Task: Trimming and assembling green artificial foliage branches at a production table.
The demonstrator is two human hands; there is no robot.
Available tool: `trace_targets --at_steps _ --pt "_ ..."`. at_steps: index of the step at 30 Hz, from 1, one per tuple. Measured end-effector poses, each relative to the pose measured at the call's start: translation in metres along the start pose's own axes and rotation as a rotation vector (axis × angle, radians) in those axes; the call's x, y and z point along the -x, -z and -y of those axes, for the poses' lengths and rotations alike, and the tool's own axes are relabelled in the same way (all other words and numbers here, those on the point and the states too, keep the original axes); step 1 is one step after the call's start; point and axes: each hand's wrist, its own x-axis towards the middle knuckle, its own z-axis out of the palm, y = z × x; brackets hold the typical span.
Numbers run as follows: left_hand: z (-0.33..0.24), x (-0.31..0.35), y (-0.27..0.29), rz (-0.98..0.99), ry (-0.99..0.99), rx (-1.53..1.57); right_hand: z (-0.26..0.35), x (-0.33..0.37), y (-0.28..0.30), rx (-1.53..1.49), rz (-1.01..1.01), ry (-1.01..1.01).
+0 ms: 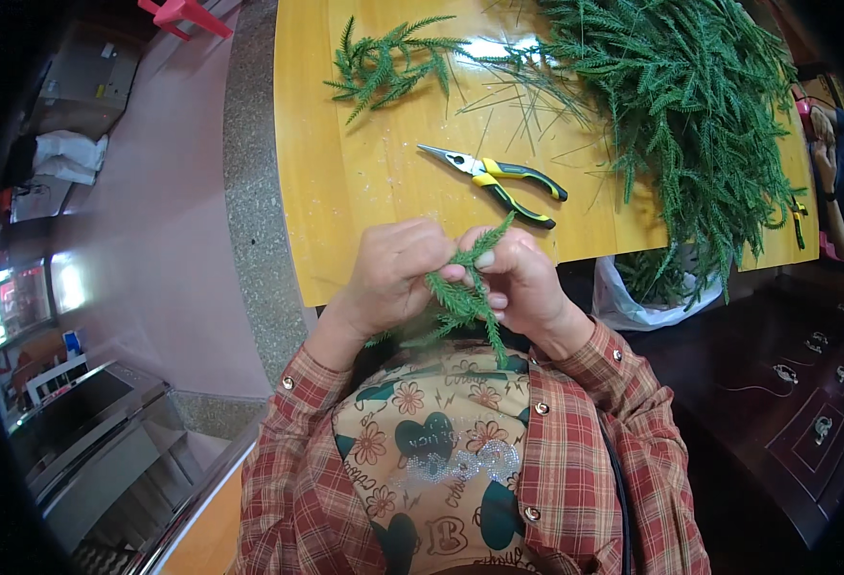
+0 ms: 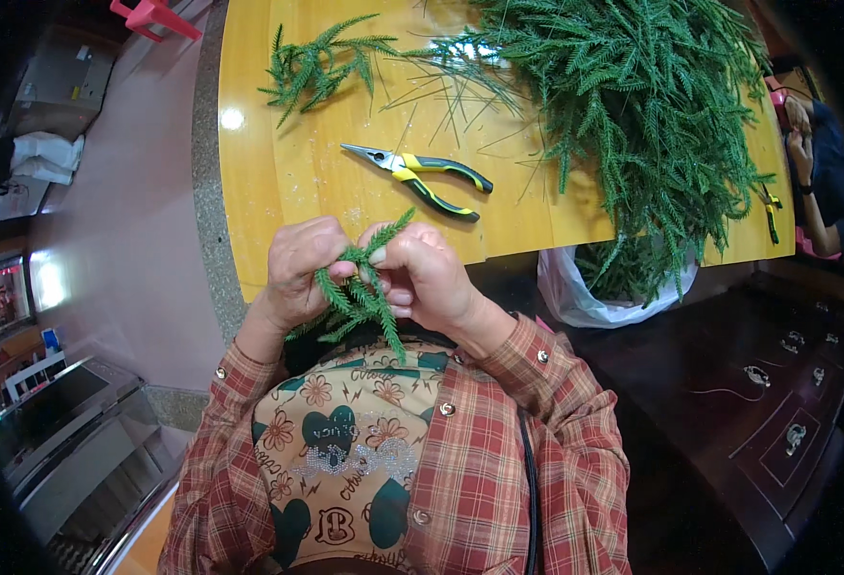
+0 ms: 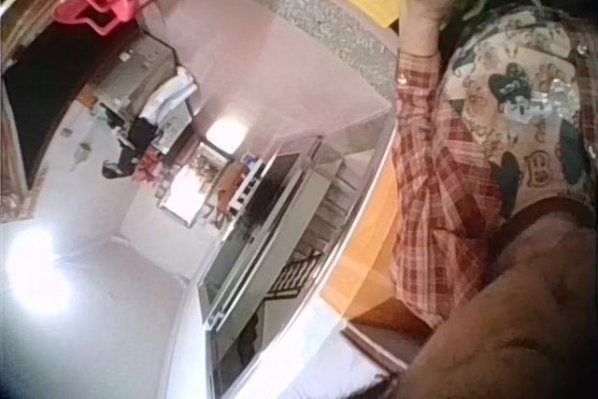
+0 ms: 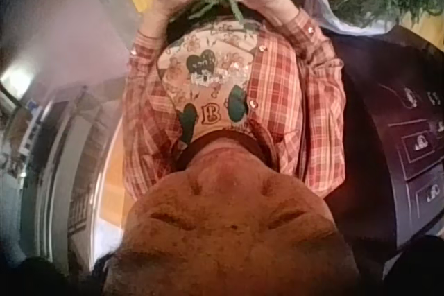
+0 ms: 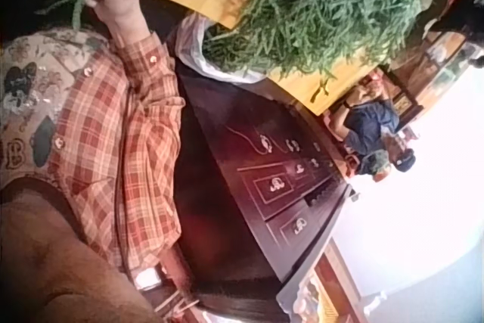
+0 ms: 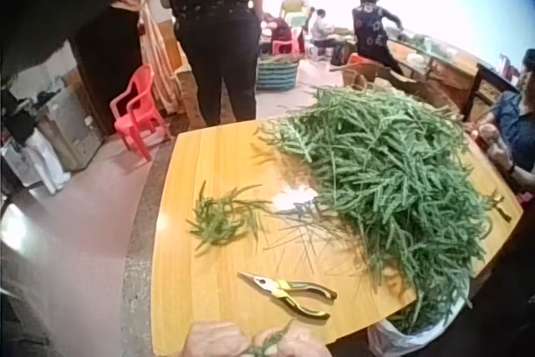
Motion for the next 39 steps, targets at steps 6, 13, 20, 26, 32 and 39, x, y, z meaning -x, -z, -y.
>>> trace_targets --at_steps 6,13,20,26,32,39 --pt "-0.002 0.01 -0.001 -0.028 0.46 0.376 0.001 0.0 -0.005 0.435 -0.145 0.248" --pt "-0.01 0.004 0.008 0.073 0.608 0.397 0.013 0.004 -0.001 0.83 -0.087 0.434" --pt "-0.008 -0.006 0.017 -0.537 0.611 0.274 0.019 0.003 0.0 0.598 -0.345 0.608" --pt "-0.029 0.002 0.024 -0.444 0.324 -0.073 0.017 -0.006 -0.01 0.597 -0.358 0.762" --pt "-0.032 -0.002 -0.007 -0.321 0.636 0.423 -0.001 -0.012 -0.017 1.35 -0.238 1.055" --pt "-0.021 0.014 -0.003 -0.371 0.67 0.551 0.006 -0.006 -0.01 1.494 -0.12 1.013"
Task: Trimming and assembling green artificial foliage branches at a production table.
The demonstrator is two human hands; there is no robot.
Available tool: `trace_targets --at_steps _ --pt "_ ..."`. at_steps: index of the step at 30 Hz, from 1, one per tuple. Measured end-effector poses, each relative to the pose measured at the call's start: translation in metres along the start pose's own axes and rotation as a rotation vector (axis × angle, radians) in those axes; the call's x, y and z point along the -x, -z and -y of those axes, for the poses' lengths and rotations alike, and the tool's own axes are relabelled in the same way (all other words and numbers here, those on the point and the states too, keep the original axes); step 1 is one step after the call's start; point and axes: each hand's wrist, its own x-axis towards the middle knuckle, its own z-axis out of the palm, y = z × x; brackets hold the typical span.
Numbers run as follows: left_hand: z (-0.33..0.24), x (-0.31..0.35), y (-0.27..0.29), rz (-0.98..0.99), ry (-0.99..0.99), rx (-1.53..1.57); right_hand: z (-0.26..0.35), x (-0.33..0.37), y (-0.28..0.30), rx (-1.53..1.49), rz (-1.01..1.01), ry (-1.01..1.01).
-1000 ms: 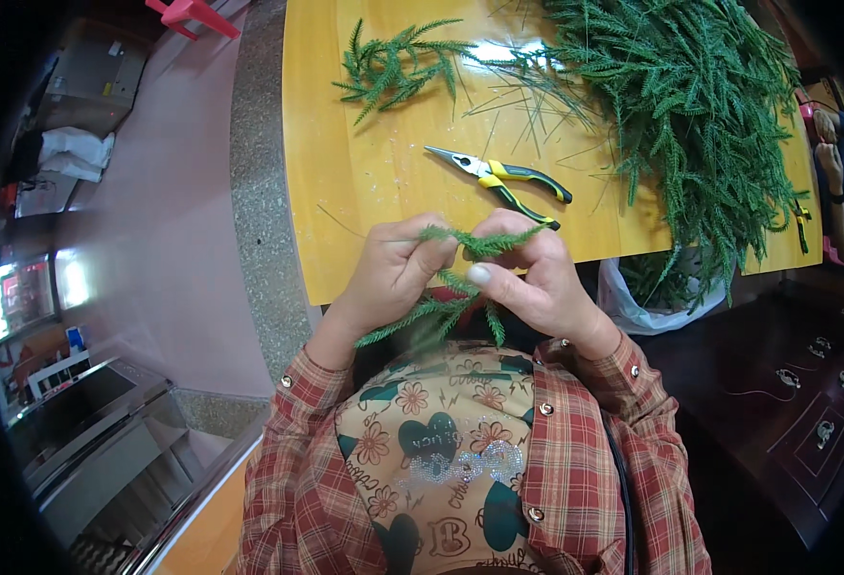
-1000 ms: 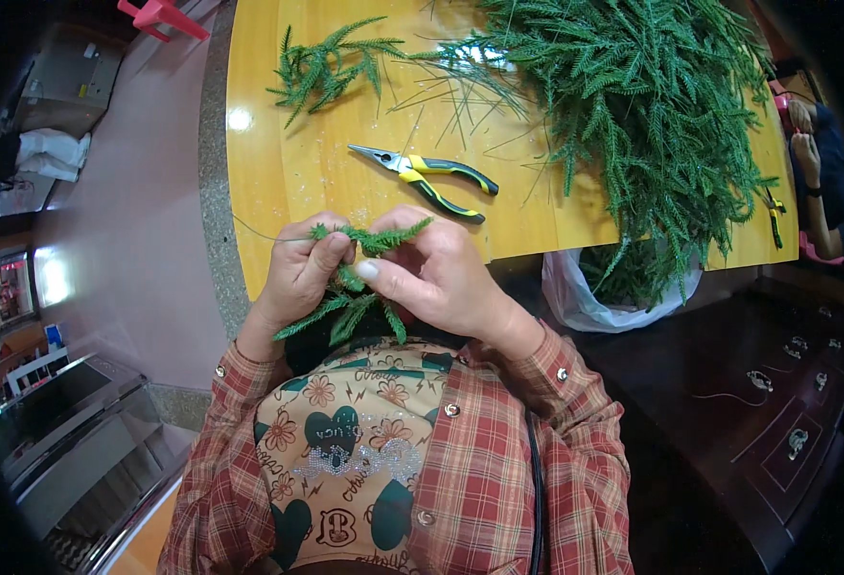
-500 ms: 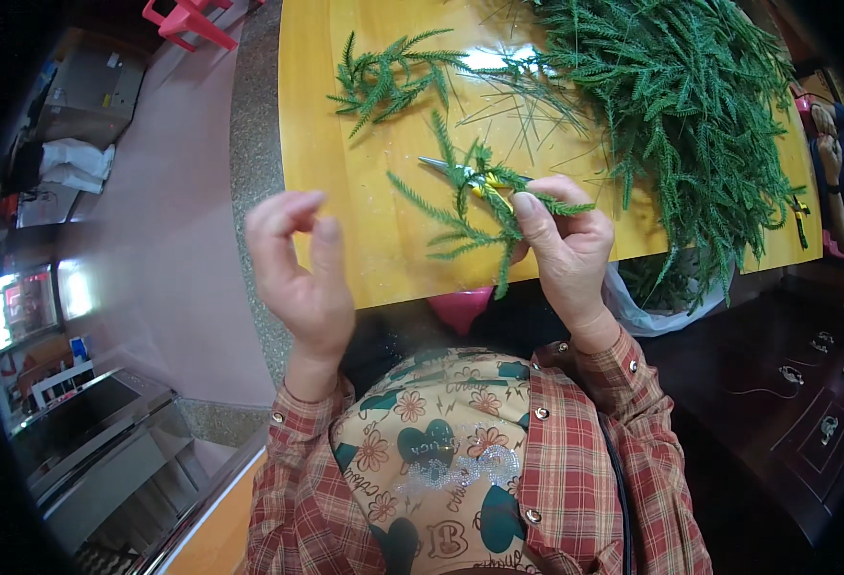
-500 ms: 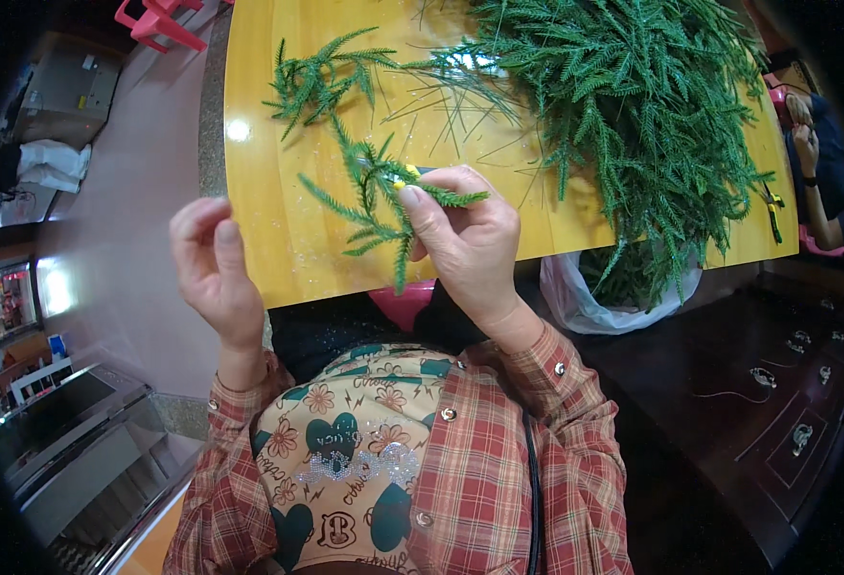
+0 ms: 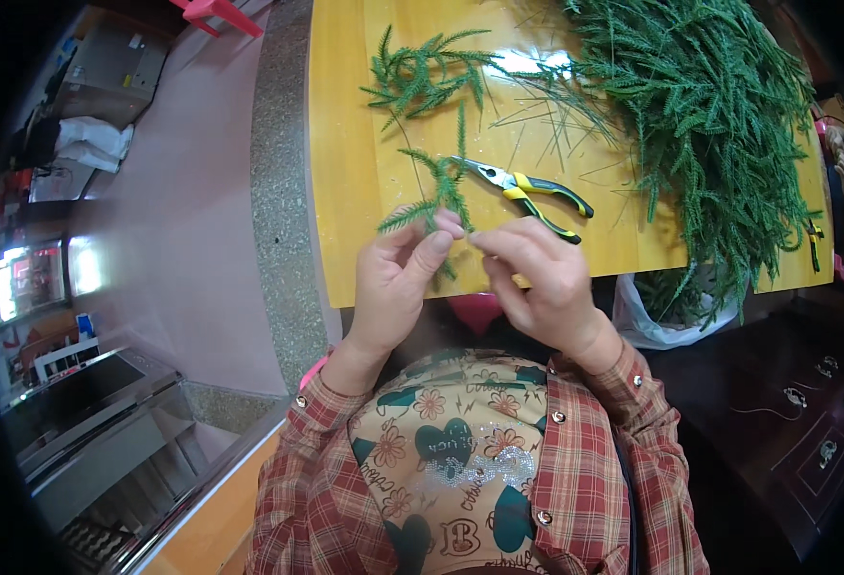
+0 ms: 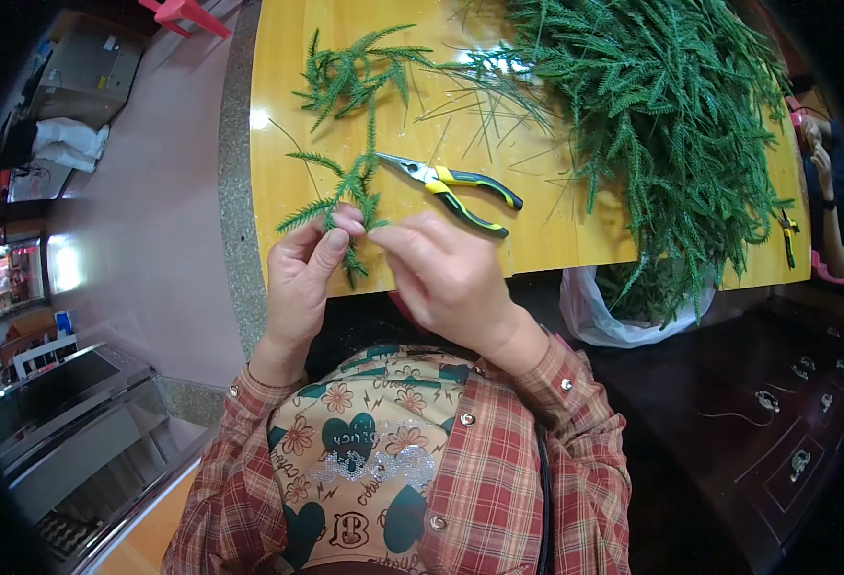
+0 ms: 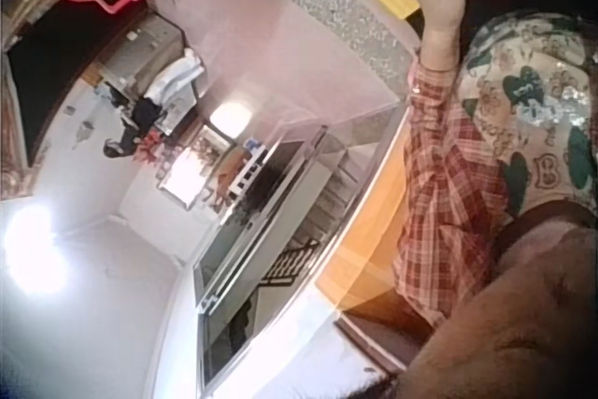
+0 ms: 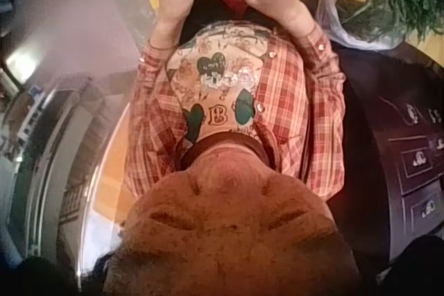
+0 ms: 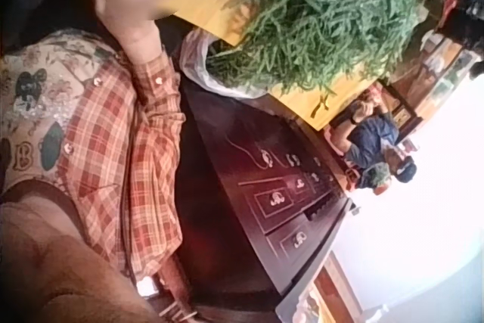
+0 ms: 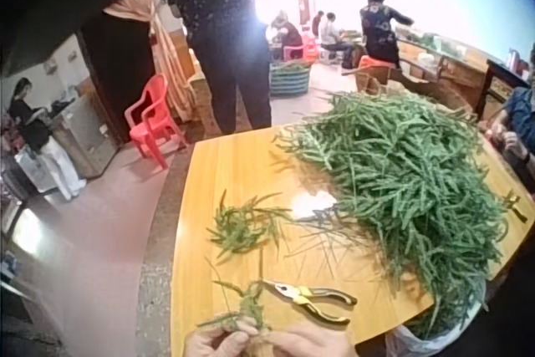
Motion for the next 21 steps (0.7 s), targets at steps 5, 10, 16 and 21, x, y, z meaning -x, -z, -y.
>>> trace_targets --at_steps 5,10,16,21 --pt "0.0 0.001 0.004 0.041 -0.004 -0.125 0.003 -0.016 0.009 -0.067 -0.095 -0.058" --pt "-0.007 0.001 0.003 0.047 0.033 -0.197 -0.005 -0.035 -0.002 -0.021 -0.101 0.022" --pt "-0.001 0.005 0.007 0.056 -0.232 -0.422 0.009 -0.036 0.0 -0.104 0.093 -0.125" --pt "0.012 0.007 0.0 0.187 -0.291 -0.411 0.003 -0.023 0.021 -0.235 0.219 -0.333"
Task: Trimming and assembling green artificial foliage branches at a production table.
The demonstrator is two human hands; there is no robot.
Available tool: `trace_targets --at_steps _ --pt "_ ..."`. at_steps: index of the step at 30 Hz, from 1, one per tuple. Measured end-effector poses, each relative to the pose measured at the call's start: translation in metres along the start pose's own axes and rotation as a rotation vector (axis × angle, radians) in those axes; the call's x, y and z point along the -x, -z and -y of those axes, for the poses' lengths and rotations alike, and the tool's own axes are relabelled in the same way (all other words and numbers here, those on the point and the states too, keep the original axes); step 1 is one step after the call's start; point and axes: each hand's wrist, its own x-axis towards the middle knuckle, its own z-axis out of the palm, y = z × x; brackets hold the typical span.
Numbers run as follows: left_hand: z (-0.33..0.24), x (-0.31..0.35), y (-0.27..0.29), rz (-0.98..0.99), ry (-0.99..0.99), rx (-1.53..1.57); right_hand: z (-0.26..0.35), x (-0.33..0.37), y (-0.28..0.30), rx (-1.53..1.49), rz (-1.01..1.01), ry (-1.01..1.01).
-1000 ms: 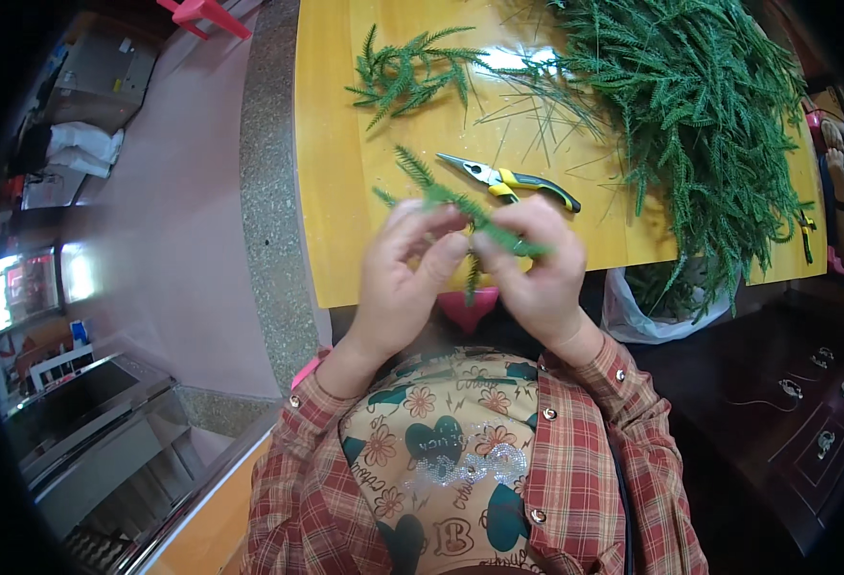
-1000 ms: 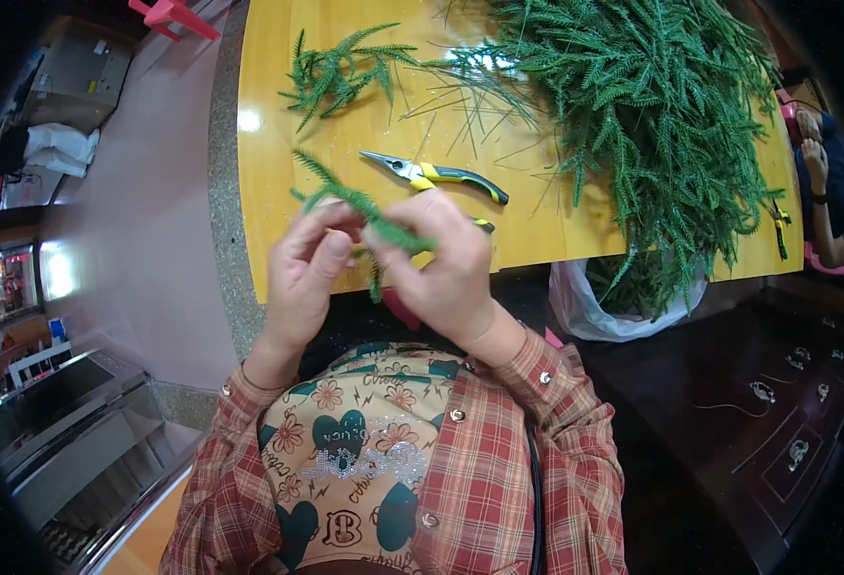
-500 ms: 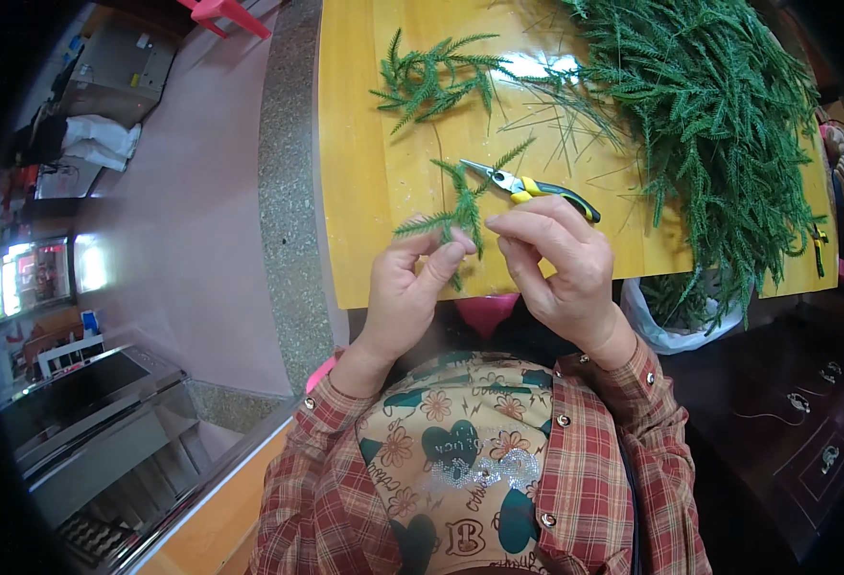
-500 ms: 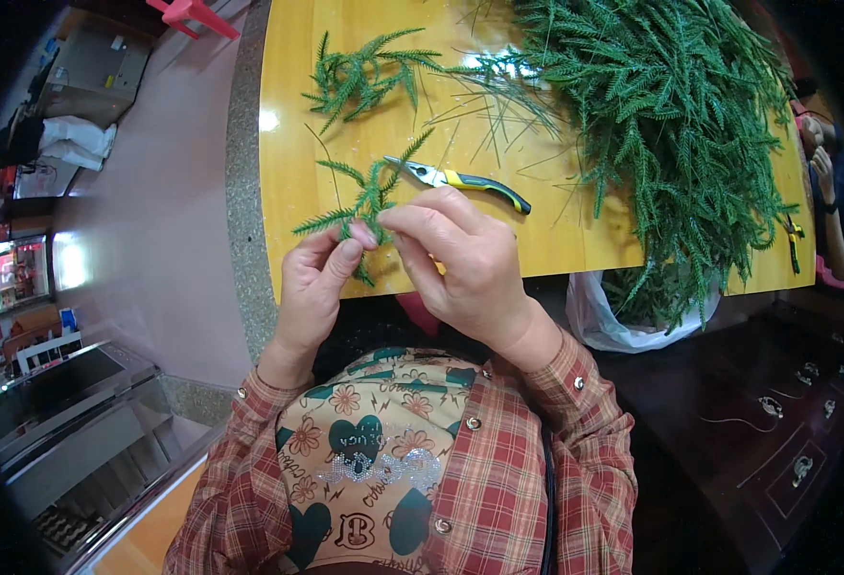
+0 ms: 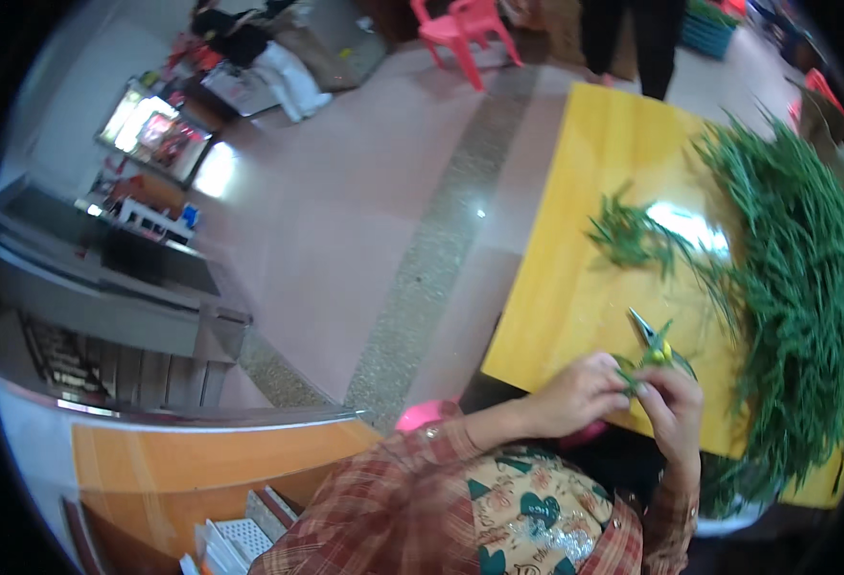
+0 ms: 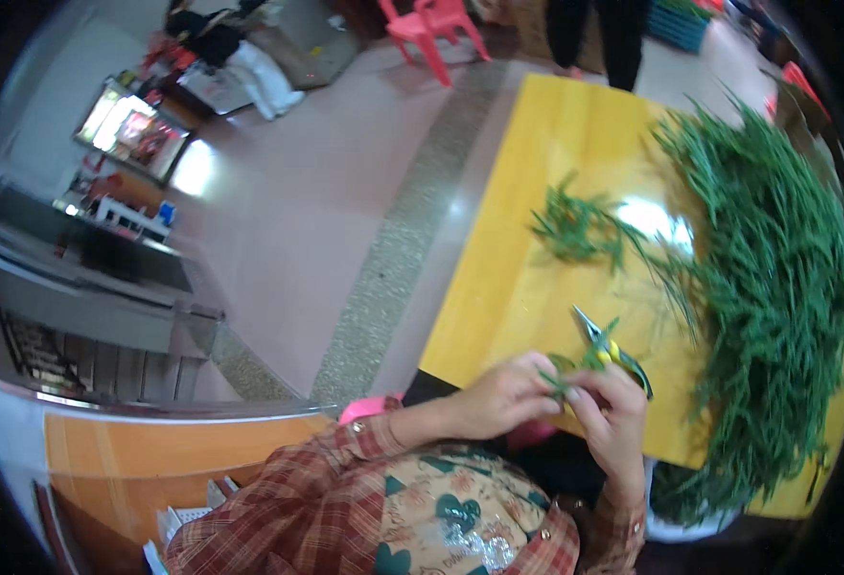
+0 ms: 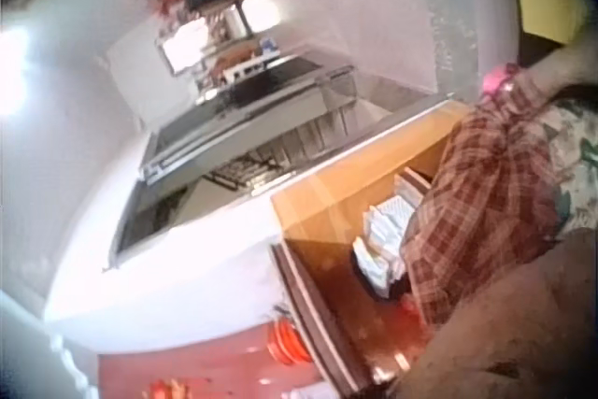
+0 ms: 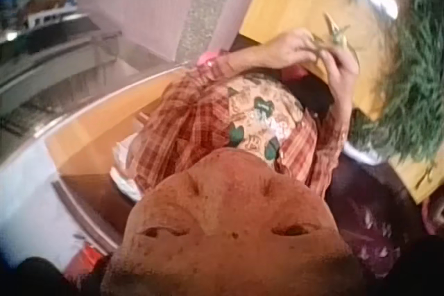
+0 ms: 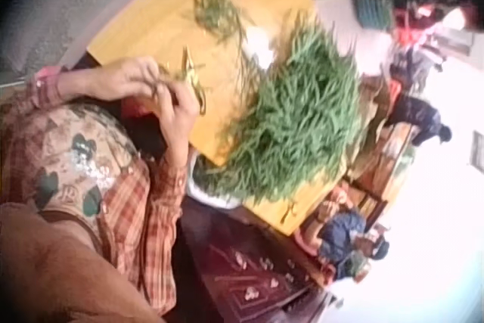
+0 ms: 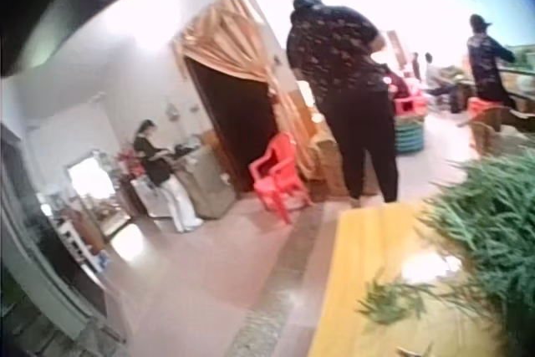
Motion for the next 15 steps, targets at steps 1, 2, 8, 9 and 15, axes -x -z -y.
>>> trace_targets --at_steps 1,2,8,9,15 --pt "-0.001 -0.002 -0.001 0.041 -0.028 -0.009 -0.005 0.003 0.003 -0.016 -0.009 -0.015" --pt "-0.002 -0.002 -0.001 0.024 -0.034 -0.028 -0.007 0.005 0.004 -0.022 0.001 0.008" --pt "-0.002 -0.003 0.003 0.115 -0.033 -0.105 -0.007 0.002 0.006 -0.364 0.081 -0.361" --pt "-0.001 -0.004 0.003 0.154 -0.005 -0.123 -0.008 0.001 0.006 -0.377 0.091 -0.423" --pt "-0.002 -0.006 -0.001 0.047 0.005 -0.114 -0.026 0.005 -0.016 -0.423 -0.198 -0.187"
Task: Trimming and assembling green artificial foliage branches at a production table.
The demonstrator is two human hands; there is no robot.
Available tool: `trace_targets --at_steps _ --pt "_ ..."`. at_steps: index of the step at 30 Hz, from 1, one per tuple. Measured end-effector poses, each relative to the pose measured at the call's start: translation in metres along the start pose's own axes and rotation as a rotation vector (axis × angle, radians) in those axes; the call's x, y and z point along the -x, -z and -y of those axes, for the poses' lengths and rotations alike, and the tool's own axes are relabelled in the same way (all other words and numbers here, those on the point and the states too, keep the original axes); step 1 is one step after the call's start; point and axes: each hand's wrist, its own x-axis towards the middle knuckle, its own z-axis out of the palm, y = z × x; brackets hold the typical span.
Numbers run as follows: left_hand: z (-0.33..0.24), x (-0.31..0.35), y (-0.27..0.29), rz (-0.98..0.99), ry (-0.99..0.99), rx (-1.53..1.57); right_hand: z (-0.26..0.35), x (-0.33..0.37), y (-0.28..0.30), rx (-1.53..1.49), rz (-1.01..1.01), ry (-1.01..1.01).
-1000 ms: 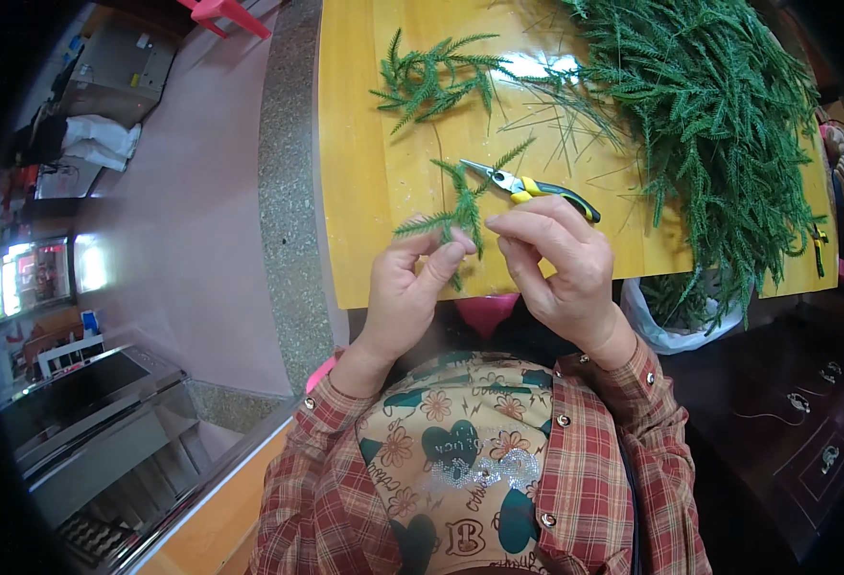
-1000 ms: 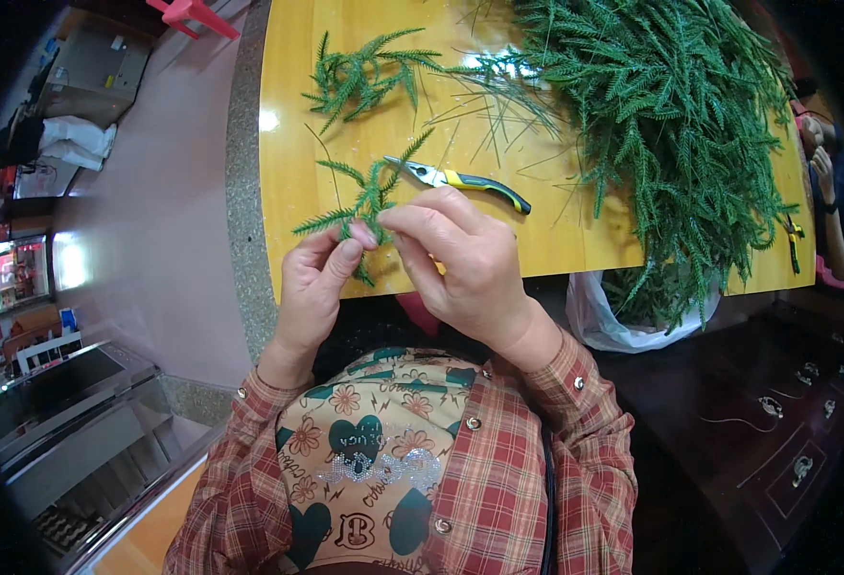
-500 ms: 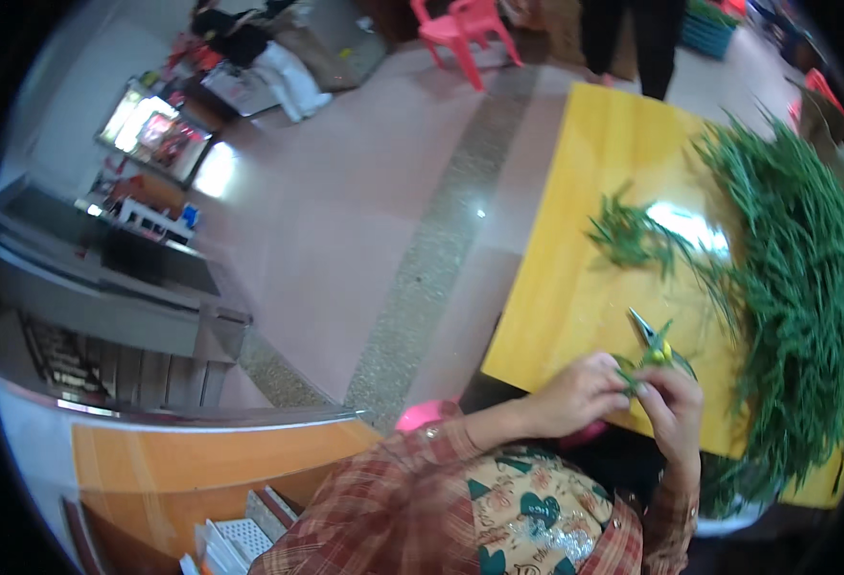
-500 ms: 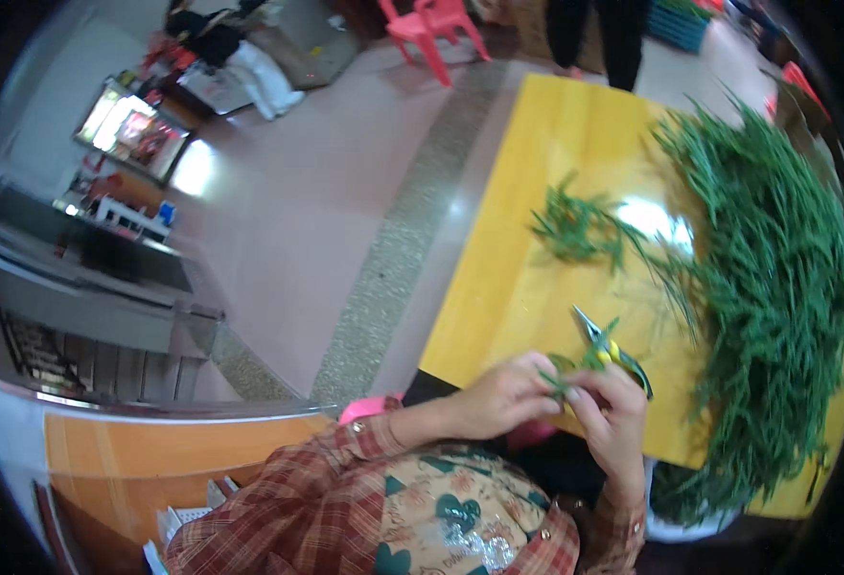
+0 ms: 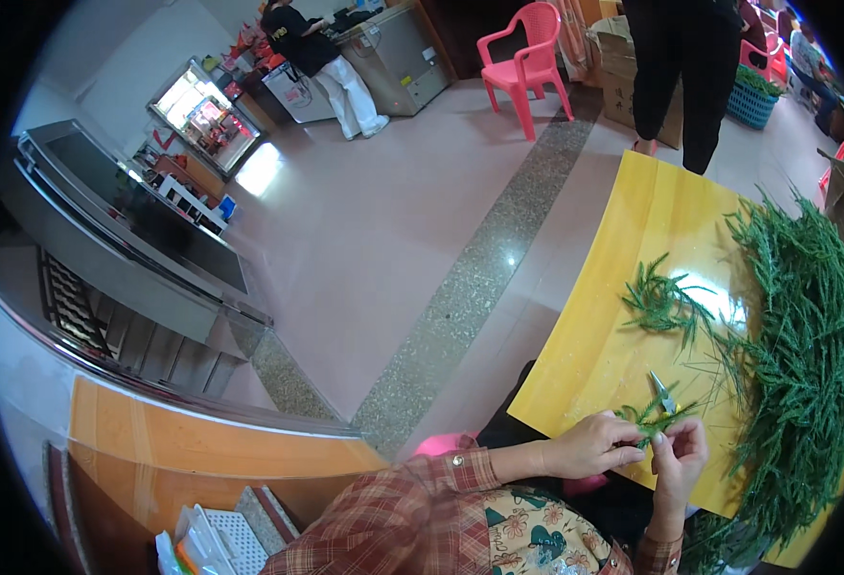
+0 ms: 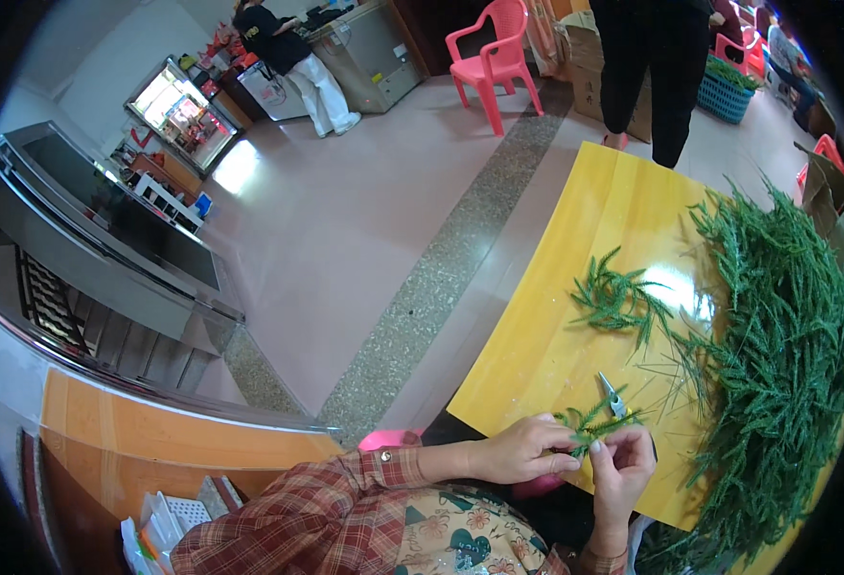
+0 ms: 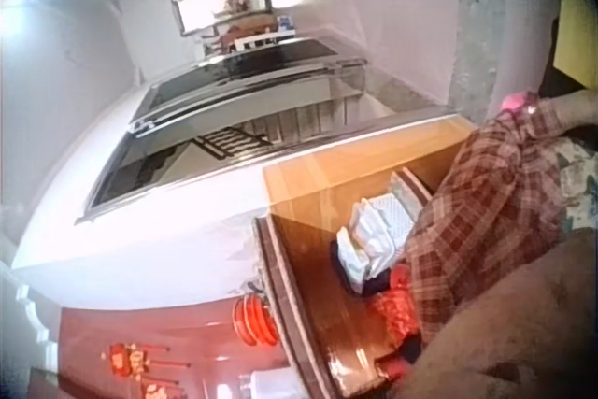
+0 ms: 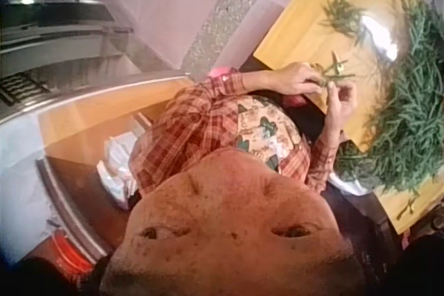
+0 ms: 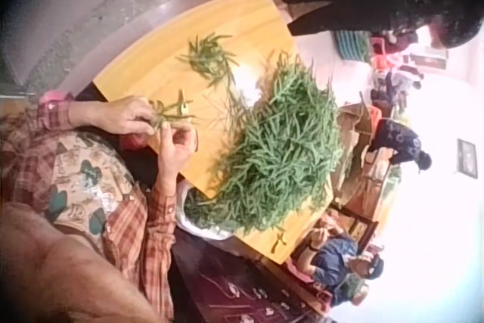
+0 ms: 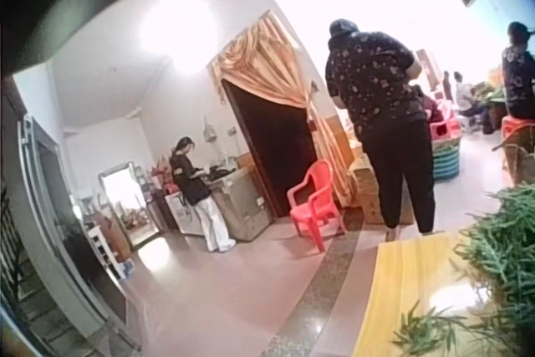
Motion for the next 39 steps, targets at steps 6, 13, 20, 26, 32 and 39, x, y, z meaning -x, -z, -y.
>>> trace_targets --at_steps 6,13,20,26,32,39 --pt "-0.001 0.002 0.003 -0.014 0.127 0.114 -0.005 0.003 0.001 0.183 0.123 0.156" --pt "-0.002 0.003 0.001 -0.022 0.092 0.007 0.02 0.008 -0.02 0.533 -0.095 0.455" --pt "0.002 0.003 0.001 -0.036 0.056 -0.001 0.027 0.006 -0.021 0.745 0.043 0.584" --pt "0.01 0.005 -0.002 0.109 0.294 0.71 0.025 0.006 -0.021 0.776 0.05 0.651" --pt "0.009 0.007 -0.01 0.103 0.353 0.806 0.028 0.015 -0.015 0.672 0.035 0.578" --pt "0.005 0.002 0.01 -0.045 0.406 0.57 0.033 0.007 0.026 0.722 -0.117 0.52"
